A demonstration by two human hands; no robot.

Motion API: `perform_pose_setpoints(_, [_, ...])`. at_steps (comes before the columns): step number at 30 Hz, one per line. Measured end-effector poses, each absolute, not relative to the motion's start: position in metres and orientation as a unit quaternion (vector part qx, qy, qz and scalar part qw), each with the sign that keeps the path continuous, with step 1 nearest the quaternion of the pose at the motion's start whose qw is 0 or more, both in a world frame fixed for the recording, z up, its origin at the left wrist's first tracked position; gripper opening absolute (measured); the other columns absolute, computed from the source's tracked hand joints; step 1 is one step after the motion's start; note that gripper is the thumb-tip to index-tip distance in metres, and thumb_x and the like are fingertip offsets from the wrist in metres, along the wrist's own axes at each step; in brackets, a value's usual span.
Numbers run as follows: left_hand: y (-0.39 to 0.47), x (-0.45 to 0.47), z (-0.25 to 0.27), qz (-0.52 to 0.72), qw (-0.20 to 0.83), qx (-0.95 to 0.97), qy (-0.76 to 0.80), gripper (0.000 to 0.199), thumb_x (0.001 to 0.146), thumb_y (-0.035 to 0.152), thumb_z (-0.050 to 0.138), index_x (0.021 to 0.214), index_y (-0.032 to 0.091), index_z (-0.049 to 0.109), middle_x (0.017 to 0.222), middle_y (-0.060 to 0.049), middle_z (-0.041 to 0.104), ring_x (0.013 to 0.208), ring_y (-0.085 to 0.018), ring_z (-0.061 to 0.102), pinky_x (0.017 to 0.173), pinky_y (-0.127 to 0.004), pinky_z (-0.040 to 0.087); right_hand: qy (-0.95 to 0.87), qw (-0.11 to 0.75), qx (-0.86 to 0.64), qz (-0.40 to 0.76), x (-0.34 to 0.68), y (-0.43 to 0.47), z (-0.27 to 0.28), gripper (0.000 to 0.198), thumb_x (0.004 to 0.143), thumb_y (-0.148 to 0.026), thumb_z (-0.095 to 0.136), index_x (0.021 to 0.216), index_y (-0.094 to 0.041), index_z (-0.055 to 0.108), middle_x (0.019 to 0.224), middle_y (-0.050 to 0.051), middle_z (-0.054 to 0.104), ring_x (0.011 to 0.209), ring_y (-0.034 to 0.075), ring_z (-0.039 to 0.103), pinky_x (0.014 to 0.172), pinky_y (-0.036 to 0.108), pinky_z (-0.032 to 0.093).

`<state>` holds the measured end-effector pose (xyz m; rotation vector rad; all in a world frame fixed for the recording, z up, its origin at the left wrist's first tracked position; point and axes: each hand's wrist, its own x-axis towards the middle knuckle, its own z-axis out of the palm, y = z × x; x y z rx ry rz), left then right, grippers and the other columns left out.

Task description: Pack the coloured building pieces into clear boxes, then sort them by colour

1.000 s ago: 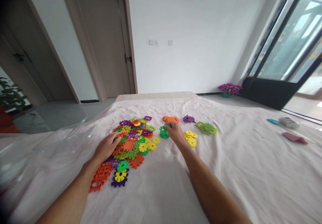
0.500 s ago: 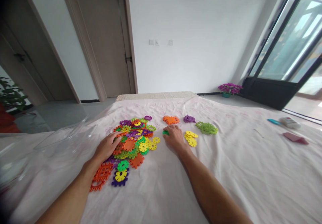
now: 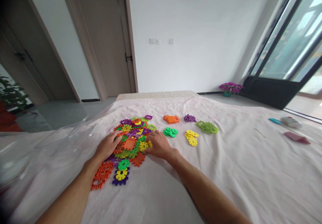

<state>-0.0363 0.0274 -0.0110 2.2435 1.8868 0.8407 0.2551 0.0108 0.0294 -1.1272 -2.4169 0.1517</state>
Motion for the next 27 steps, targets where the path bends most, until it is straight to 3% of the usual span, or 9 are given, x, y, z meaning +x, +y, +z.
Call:
perform_pose_setpoints(8, [0.027, -0.035, -0.01, 0.276, 0.05, 0.733, 0.62, 0.045, 0.094, 0.044, 0.035, 0.125, 0.022, 0.058, 0.134, -0.005, 0.058, 0.126, -0.021, 0.05, 0.107, -0.035, 0.037, -0.862, 0.268, -0.417, 0.101, 0.257, 0.015, 0.025, 0.007, 0.079, -0.028, 0.07, 0.079, -0.021, 0.07, 0.084, 0.001, 0.067, 0.084, 0.016, 0.056, 0.079, 0.028, 0.039])
perform_pose_setpoints(12, [0.027, -0.035, -0.011, 0.273, 0.053, 0.732, 0.622, 0.045, 0.094, 0.045, 0.035, 0.125, 0.023, 0.058, 0.134, -0.005, 0.058, 0.126, -0.021, 0.05, 0.108, -0.035, 0.036, -0.865, 0.271, -0.408, 0.108, 0.255, 0.014, 0.023, 0.018, 0.075, -0.028, 0.073, 0.092, -0.024, 0.071, 0.092, 0.001, 0.068, 0.088, 0.018, 0.058, 0.082, 0.029, 0.04])
perform_pose_setpoints(17, [0.027, -0.036, -0.011, 0.274, 0.049, 0.729, 0.625, 0.043, 0.093, 0.045, 0.036, 0.124, 0.024, 0.059, 0.133, -0.004, 0.059, 0.126, -0.02, 0.051, 0.108, -0.034, 0.036, -0.873, 0.268, -0.395, 0.101, 0.252, 0.013, 0.02, 0.021, 0.073, -0.03, 0.075, 0.093, -0.025, 0.072, 0.092, 0.002, 0.068, 0.091, 0.02, 0.058, 0.083, 0.031, 0.042])
perform_pose_setpoints(21, [0.026, -0.034, -0.009, 0.277, 0.046, 0.731, 0.622, 0.043, 0.093, 0.044, 0.036, 0.123, 0.023, 0.06, 0.133, -0.004, 0.059, 0.125, -0.02, 0.052, 0.107, -0.034, 0.037, -0.883, 0.277, -0.367, 0.091, 0.247, 0.01, 0.021, 0.04, 0.074, -0.028, 0.073, 0.113, -0.026, 0.066, 0.105, 0.003, 0.067, 0.097, 0.021, 0.057, 0.089, 0.034, 0.041])
perform_pose_setpoints(27, [0.026, -0.034, -0.009, 0.277, 0.047, 0.735, 0.618, 0.045, 0.094, 0.044, 0.035, 0.124, 0.022, 0.059, 0.133, -0.005, 0.059, 0.125, -0.021, 0.051, 0.107, -0.034, 0.037, -0.899, 0.277, -0.325, 0.1, 0.242, 0.006, 0.023, 0.029, 0.076, -0.033, 0.073, 0.104, -0.026, 0.067, 0.101, 0.001, 0.067, 0.097, 0.019, 0.057, 0.091, 0.034, 0.039])
